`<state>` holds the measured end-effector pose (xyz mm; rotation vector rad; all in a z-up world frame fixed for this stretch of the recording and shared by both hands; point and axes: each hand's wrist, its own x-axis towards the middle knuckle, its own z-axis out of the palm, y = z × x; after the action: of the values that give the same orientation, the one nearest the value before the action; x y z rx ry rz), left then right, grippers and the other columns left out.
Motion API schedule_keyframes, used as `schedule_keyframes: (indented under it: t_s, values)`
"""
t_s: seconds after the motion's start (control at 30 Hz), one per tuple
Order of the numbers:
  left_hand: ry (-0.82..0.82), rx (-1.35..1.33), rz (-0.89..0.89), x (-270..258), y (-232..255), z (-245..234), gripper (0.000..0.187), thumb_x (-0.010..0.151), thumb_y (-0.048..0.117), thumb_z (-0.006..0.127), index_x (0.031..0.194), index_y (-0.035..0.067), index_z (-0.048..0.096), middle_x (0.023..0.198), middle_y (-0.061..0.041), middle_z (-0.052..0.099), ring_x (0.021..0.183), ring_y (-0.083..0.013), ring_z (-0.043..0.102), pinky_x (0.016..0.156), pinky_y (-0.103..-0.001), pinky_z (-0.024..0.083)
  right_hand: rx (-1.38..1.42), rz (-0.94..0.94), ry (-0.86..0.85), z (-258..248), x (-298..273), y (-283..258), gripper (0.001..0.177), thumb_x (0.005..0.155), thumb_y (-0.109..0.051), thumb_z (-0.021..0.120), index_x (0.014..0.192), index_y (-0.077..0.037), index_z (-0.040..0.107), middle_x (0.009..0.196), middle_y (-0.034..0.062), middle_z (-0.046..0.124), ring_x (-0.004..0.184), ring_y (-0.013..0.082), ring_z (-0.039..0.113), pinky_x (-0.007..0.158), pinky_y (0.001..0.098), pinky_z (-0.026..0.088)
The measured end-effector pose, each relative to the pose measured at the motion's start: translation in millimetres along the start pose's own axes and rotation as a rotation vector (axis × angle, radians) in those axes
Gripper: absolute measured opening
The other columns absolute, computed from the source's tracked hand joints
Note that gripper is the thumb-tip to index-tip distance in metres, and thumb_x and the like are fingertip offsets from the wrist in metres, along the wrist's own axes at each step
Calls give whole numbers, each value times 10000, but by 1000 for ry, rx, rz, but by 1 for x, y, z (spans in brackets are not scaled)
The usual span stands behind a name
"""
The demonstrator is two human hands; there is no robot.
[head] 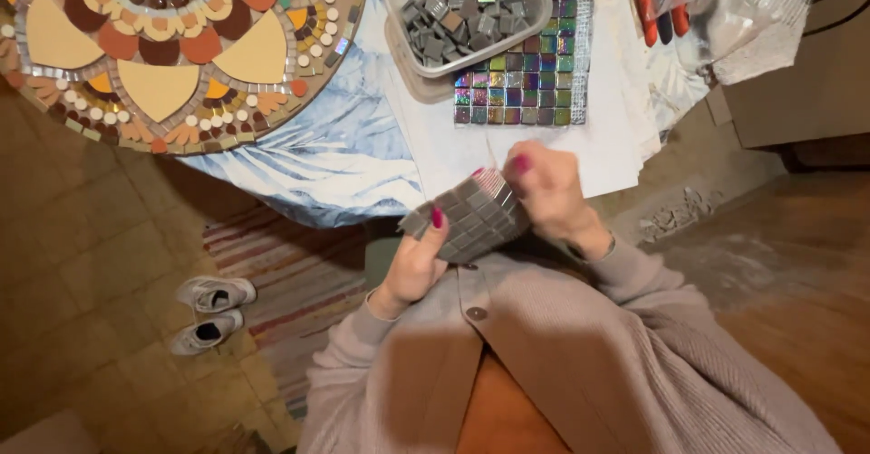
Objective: Peeling small square mosaic tiles from a mesh backing sheet.
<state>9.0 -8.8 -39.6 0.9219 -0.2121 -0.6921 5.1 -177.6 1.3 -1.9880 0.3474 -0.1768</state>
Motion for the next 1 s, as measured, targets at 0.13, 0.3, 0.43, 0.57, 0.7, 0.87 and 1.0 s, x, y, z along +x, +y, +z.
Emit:
schedule_keyframes:
  t_s: [0.13,0.3,0.43,0.57,0.7,0.87,1.0]
  values:
    - [46,-434,-29,-6,-13,-18,427,907,275,318,1203,-19,408,1119,-257,492,1015,-354,488,819,-574,391,703,-189,91,-18,13,88,352,953,-273,239,700,-90,403,465,32,334,380,122,379,359,184,331]
    - [-85,-498,-116,-4,10,-12,485,900,330,265,1301,58,220,1275,-221,315,1149,-322,359,947,-501,285,190,-355,49,-32,25,29,171,920,-72,350,973,19,484,632,112,505,460,131,423,414,221,355]
    - [-221,-641,-114,-8,-1,-17,454,956,333,275,1325,68,283,1338,-94,345,1232,-233,350,1054,-389,264,-217,-659,88,-26,59,-9,393,818,153,504,1182,5,516,775,97,512,592,149,396,521,251,323]
    - [-272,-638,-36,-8,-7,-19,454,964,349,245,1331,84,282,1347,-80,341,1242,-221,344,1068,-386,256,-572,-663,71,-25,64,-17,655,868,45,664,1367,-130,278,923,94,461,741,168,422,647,267,410]
    - [-100,-613,5,-7,-17,-19,454,916,304,320,1299,61,297,1259,-170,390,1146,-309,393,940,-505,300,218,-511,-194,-32,32,7,368,833,-62,499,1179,39,423,883,197,568,737,221,560,600,234,442]
    - [-20,-632,112,-11,-21,-13,396,875,179,404,1242,31,388,1151,-234,477,1051,-384,459,812,-610,347,1258,-296,-673,-90,-5,120,562,816,-383,554,1113,87,468,825,290,580,723,351,597,572,380,511]
    - [-344,-613,160,-8,-9,-9,474,891,198,383,1321,42,259,1261,-235,373,1139,-368,384,906,-573,298,1155,-297,-773,-158,7,264,538,781,-398,602,1052,61,531,856,297,544,784,396,539,602,546,467]
